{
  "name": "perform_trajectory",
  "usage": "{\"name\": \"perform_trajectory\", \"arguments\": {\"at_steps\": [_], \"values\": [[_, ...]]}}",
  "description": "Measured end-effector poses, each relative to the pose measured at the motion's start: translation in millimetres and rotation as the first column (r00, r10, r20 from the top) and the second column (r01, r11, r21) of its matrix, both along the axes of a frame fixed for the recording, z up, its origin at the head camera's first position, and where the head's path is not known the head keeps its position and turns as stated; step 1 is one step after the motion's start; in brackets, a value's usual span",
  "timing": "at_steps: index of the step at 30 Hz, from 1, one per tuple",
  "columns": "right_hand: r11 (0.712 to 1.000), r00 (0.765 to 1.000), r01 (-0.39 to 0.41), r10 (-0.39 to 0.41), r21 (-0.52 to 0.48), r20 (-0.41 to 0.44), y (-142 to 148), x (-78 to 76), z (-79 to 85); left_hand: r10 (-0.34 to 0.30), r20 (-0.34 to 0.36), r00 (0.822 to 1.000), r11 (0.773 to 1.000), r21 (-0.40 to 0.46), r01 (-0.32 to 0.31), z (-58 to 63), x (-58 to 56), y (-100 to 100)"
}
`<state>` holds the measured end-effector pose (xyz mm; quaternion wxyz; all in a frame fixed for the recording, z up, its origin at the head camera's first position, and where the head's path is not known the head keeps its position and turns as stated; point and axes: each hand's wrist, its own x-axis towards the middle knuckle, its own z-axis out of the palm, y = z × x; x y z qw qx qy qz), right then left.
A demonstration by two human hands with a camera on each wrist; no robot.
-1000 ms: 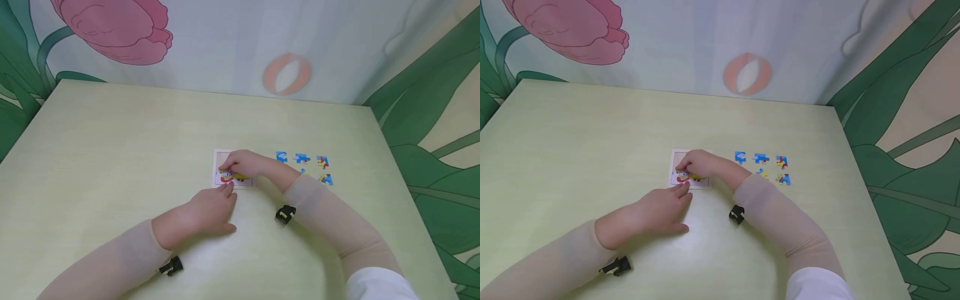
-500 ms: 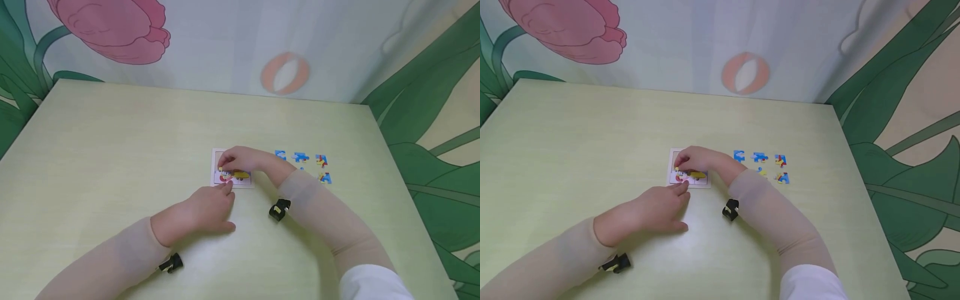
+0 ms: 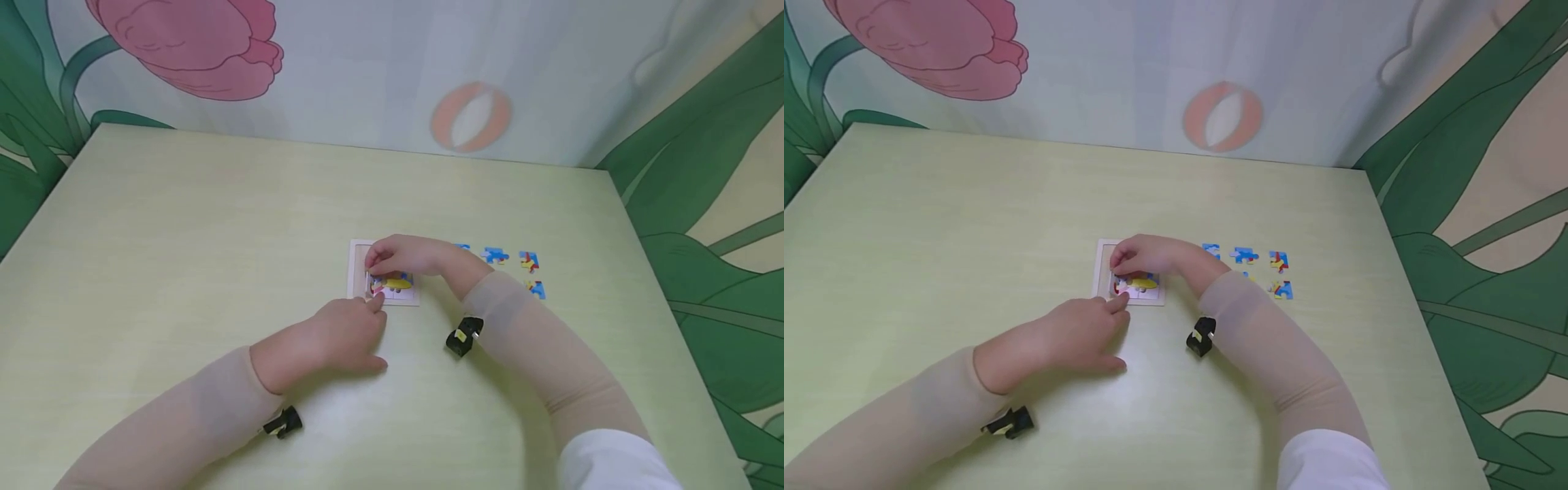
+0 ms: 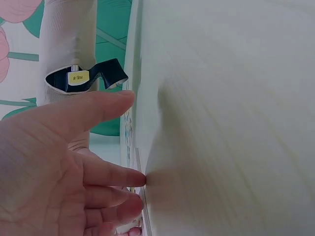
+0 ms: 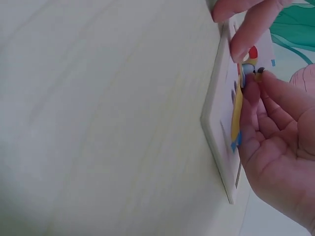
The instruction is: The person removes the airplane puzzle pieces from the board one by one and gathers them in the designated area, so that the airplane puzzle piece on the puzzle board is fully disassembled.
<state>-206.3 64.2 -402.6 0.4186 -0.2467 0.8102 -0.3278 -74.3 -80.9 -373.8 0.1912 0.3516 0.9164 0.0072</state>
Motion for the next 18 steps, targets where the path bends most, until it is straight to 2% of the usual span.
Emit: {"name": "perform_trajectory", "arguments": {"at_steps": [3,10,14,18], "values": [[1.0,1.0,0.021,-0.021,0.001,-0.02,-2,1.3,-0.8,0.01,0.028,1.0,1.0,0.003,-0.01,0.5,-0.9,0],[0.997,0.996,0.05,-0.045,0.058,-0.08,-13,6.3,5.2,0.016,0.033,0.999,1.0,0.006,-0.016,-0.6,-3.8,-3],[0.998,0.998,0.021,-0.017,0.055,-0.059,-13,4.5,5.7,0.009,0.039,0.999,1.0,0.014,-0.01,-0.4,-3.5,-3],[0.999,0.999,-0.036,0.036,-0.027,-0.022,-2,-2.7,-0.8,0.011,0.05,0.999,1.0,0.003,-0.011,0.2,-3.7,-4]]}}
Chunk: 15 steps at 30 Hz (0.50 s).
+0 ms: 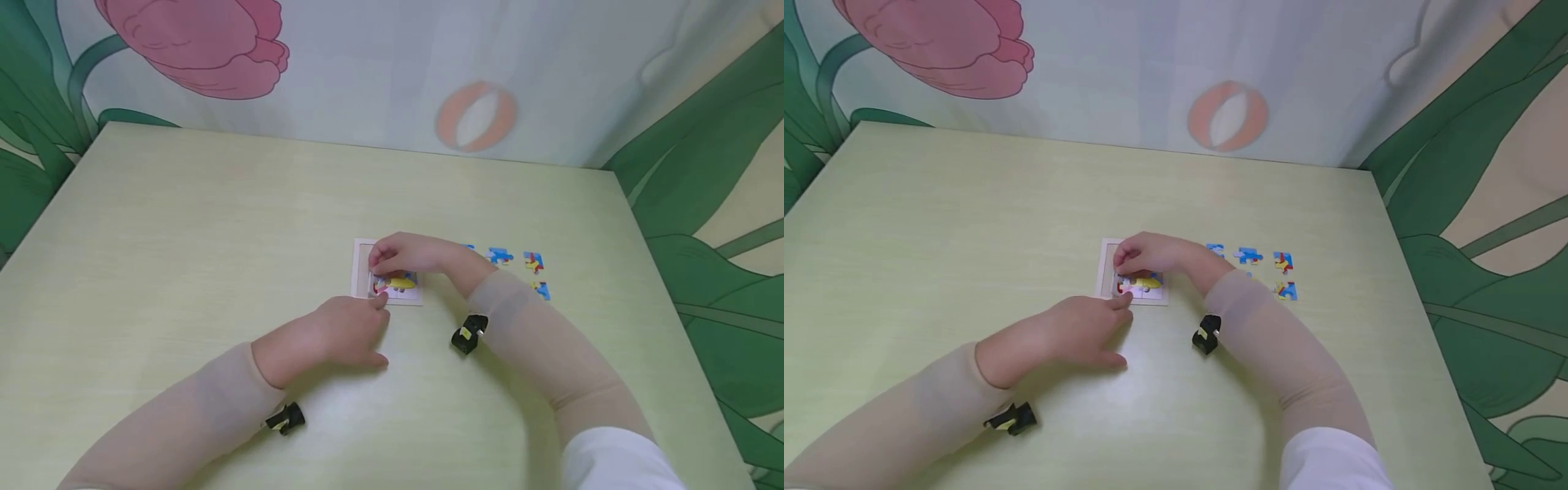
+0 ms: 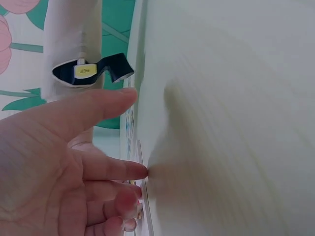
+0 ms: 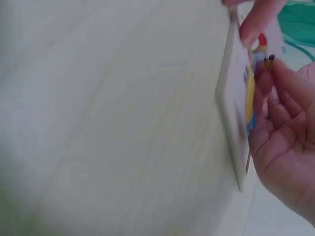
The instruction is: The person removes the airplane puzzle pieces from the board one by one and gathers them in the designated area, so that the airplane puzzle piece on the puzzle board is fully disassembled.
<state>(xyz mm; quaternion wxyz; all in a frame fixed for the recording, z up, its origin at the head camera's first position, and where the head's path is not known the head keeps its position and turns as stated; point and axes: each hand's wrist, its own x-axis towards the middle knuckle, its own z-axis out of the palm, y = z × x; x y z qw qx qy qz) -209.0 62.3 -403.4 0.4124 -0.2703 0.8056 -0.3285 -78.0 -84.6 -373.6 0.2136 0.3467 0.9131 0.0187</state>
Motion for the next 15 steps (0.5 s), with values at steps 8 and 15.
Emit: {"name": "perform_trajectory", "arguments": {"at_steps": [8,15], "values": [[0.996,1.0,0.006,-0.008,-0.089,-0.029,7,-5.2,9.5,0.026,0.072,0.997,0.999,0.04,-0.029,0.0,-8.2,-4],[0.994,0.994,0.108,-0.108,-0.015,0.026,4,-3.5,5.1,0.017,0.064,0.998,0.997,0.071,-0.021,-3.0,-8.2,-8]]}}
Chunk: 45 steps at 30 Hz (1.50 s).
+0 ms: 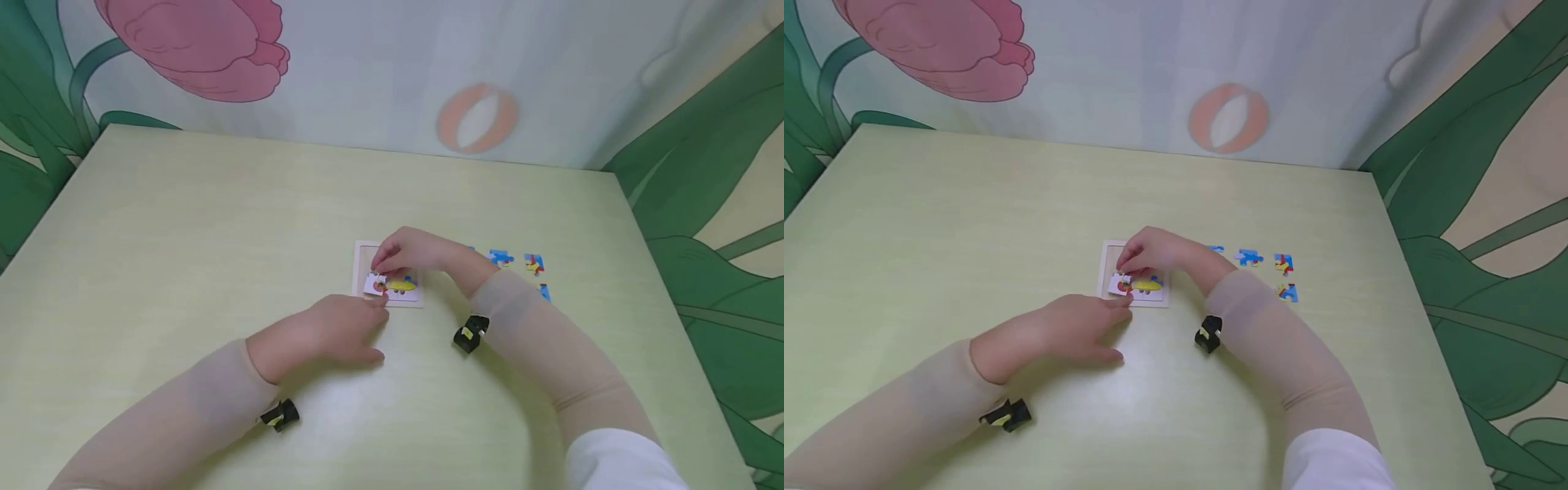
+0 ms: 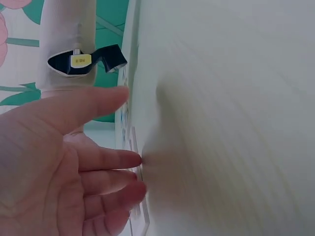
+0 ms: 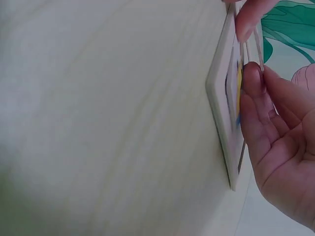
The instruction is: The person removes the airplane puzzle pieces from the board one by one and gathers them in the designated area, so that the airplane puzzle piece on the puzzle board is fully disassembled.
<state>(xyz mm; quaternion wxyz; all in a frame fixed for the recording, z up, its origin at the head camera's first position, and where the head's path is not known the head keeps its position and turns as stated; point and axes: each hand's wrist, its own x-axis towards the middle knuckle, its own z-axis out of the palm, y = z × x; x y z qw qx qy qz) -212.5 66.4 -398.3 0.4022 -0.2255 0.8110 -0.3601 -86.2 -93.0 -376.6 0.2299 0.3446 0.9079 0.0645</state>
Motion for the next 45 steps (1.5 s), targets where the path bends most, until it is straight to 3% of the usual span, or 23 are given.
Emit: {"name": "perform_trajectory", "arguments": {"at_steps": [6,11,16,26,36,45], "values": [[1.0,0.998,0.0,0.002,0.028,-0.066,7,-4.2,-4.4,-0.032,-0.124,0.992,0.999,-0.021,0.03,-0.8,3.3,4],[0.999,0.992,0.009,-0.004,0.041,-0.126,19,-8.7,-3.8,-0.034,-0.109,0.993,0.999,-0.043,0.029,-1.8,8.7,6],[0.999,0.994,0.043,-0.04,0.024,-0.098,34,-10.0,-1.5,-0.042,-0.119,0.992,0.998,-0.052,0.036,-1.2,10.5,8],[0.995,0.992,0.1,-0.099,0.01,-0.075,68,-5.8,0.0,-0.001,-0.047,0.999,1.0,-0.014,0.0,-6.6,8.4,6],[0.993,0.991,0.093,-0.086,0.067,-0.106,95,-0.5,3.6,0.001,-0.061,0.998,1.0,-0.009,-0.001,-9.1,6.4,5],[0.997,0.992,0.056,-0.049,0.053,-0.115,118,5.3,9.2,0.004,-0.067,0.998,1.0,-0.015,-0.005,-11.0,6.3,4]]}}
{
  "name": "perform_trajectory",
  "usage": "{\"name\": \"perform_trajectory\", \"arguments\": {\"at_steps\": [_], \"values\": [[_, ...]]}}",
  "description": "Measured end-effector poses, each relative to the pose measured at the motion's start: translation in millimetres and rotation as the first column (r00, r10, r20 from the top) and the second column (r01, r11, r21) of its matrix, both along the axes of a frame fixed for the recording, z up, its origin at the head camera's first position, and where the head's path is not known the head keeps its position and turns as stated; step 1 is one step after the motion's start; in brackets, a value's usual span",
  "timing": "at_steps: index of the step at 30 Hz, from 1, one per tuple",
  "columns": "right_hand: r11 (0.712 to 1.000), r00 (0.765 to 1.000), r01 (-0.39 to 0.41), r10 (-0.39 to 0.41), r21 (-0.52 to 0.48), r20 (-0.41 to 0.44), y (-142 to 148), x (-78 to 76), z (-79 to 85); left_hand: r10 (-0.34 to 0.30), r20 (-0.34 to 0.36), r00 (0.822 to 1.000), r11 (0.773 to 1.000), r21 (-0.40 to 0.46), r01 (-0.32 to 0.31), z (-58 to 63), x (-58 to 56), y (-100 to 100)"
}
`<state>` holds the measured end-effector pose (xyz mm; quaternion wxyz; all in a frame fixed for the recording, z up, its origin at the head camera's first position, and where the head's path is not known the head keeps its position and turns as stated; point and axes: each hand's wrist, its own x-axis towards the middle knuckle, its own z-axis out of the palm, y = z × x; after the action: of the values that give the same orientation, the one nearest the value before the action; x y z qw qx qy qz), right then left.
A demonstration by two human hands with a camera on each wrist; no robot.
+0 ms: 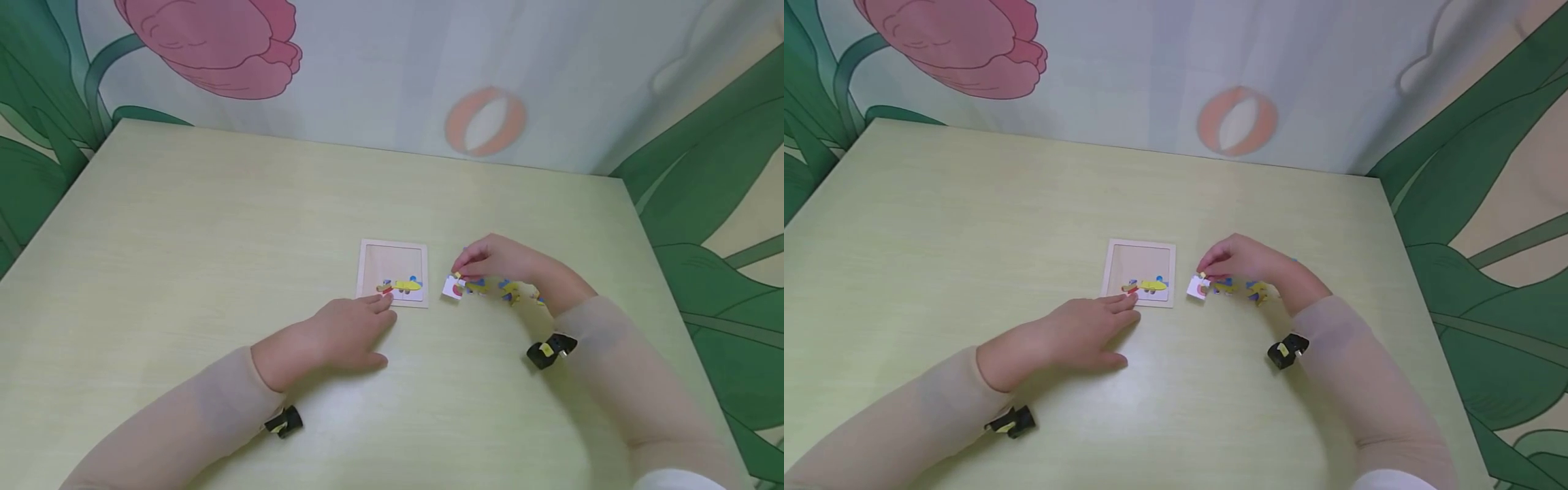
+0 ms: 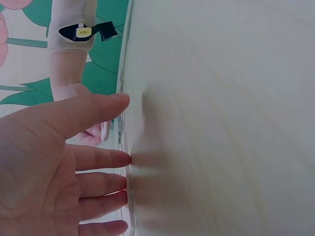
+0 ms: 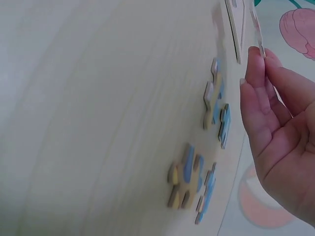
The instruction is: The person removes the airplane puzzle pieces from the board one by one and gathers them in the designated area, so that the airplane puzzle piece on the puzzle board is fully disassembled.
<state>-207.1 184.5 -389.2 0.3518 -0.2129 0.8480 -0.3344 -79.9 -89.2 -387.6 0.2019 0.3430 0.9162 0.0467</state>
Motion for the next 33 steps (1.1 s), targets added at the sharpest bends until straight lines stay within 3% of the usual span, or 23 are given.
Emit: {"name": "perform_trajectory", "arguments": {"at_steps": [16,23,33], "values": [[0.992,0.993,-0.114,0.114,0.045,0.007,20,23.7,9.5,0.002,0.009,1.0,1.0,-0.002,-0.002,3.1,-0.4,0],[0.99,0.996,-0.086,0.084,0.111,0.019,21,30.4,7.2,0.011,0.01,1.0,1.0,-0.003,-0.011,2.3,0.0,0],[0.985,0.991,-0.119,0.125,0.126,-0.037,23,33.5,5.2,0.011,-0.006,1.0,1.0,0.008,-0.01,1.5,0.2,0]]}}
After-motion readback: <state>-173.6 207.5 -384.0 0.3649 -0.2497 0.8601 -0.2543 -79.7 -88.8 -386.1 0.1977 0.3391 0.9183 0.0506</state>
